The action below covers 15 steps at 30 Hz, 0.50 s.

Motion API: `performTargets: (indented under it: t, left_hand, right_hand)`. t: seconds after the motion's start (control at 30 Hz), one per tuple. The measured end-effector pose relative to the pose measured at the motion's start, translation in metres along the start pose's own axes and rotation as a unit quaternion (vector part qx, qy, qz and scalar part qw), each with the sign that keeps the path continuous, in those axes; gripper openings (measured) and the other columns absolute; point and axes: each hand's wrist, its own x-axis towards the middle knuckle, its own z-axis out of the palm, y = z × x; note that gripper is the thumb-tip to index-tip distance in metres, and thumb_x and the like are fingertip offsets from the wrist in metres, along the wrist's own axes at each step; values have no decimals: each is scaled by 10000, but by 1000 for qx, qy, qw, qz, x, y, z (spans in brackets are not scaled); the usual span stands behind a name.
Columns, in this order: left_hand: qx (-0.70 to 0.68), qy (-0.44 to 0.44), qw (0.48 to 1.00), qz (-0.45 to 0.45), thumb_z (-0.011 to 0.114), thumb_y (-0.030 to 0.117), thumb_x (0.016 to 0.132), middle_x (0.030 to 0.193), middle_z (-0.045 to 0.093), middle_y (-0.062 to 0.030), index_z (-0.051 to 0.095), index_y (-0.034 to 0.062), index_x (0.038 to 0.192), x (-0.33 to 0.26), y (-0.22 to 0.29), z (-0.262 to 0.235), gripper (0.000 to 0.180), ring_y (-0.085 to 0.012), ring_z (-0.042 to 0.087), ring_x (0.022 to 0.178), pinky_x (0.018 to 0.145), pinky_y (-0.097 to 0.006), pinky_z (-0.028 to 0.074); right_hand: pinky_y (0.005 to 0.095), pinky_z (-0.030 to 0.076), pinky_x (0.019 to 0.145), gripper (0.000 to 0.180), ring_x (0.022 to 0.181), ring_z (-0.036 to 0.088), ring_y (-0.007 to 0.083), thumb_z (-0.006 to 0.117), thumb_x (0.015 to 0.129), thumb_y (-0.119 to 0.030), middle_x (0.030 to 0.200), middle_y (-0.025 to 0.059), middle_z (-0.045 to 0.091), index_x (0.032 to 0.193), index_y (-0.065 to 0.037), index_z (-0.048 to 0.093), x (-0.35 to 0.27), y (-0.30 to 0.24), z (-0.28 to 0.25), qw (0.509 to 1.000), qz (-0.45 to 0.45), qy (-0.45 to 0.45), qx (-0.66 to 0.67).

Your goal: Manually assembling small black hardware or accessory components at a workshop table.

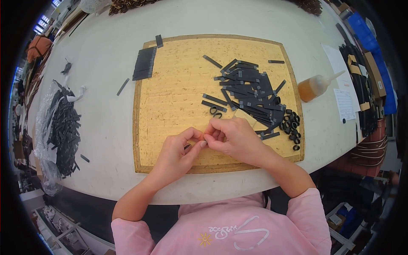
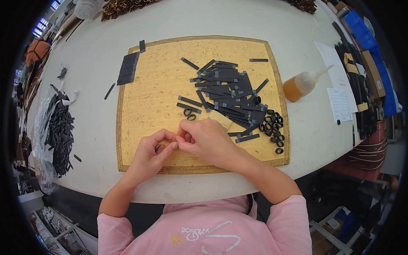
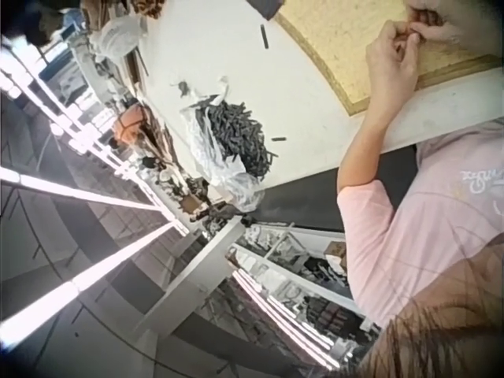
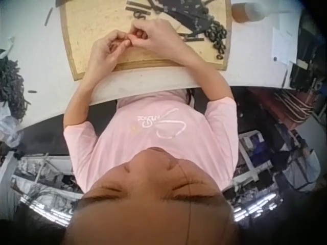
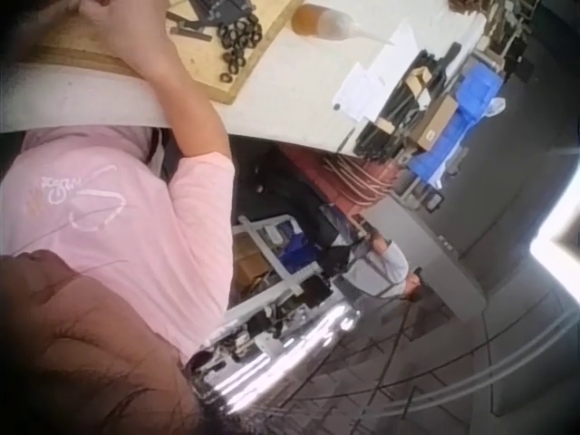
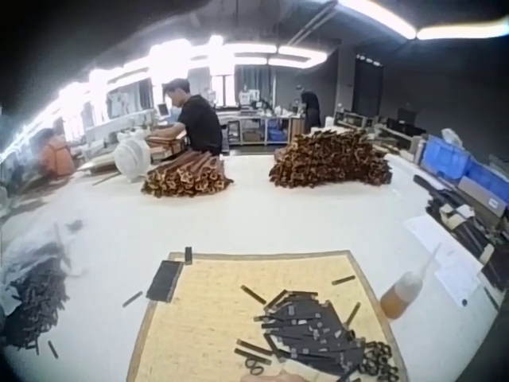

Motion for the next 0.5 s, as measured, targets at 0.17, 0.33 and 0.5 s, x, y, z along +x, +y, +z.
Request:
performTargets:
  t: [0.17, 0.33, 0.5]
  left_hand:
    - [-12, 0, 1000, 5, 649, 67, 1000, 660, 478, 99, 664, 2, 1019, 0, -5, 2, 69, 20, 297, 554, 486, -215, 217]
    - [-10, -7, 1000, -3, 648, 63, 999, 672, 486, 95, 667, 0, 1021, 0, -2, 1, 69, 17, 300, 560, 486, -217, 221]
    - [-4, -9, 1000, 13, 648, 61, 998, 666, 477, 92, 667, 0, 1010, 1, 1, 1, 65, 13, 299, 558, 487, -220, 224]
  right_hand:
    - [270, 549, 619, 112, 686, 712, 149, 703, 914, -101, 789, 95, 739, 947, 6, 702, -3, 0, -8, 999, -12, -33, 30]
    - [270, 545, 611, 113, 686, 711, 143, 693, 908, -87, 801, 92, 744, 975, 2, 708, 0, 1, -5, 1000, -1, -24, 8]
    - [266, 540, 611, 112, 688, 702, 130, 685, 911, -83, 801, 85, 742, 977, 5, 706, -1, 2, -6, 999, -23, -39, 6]
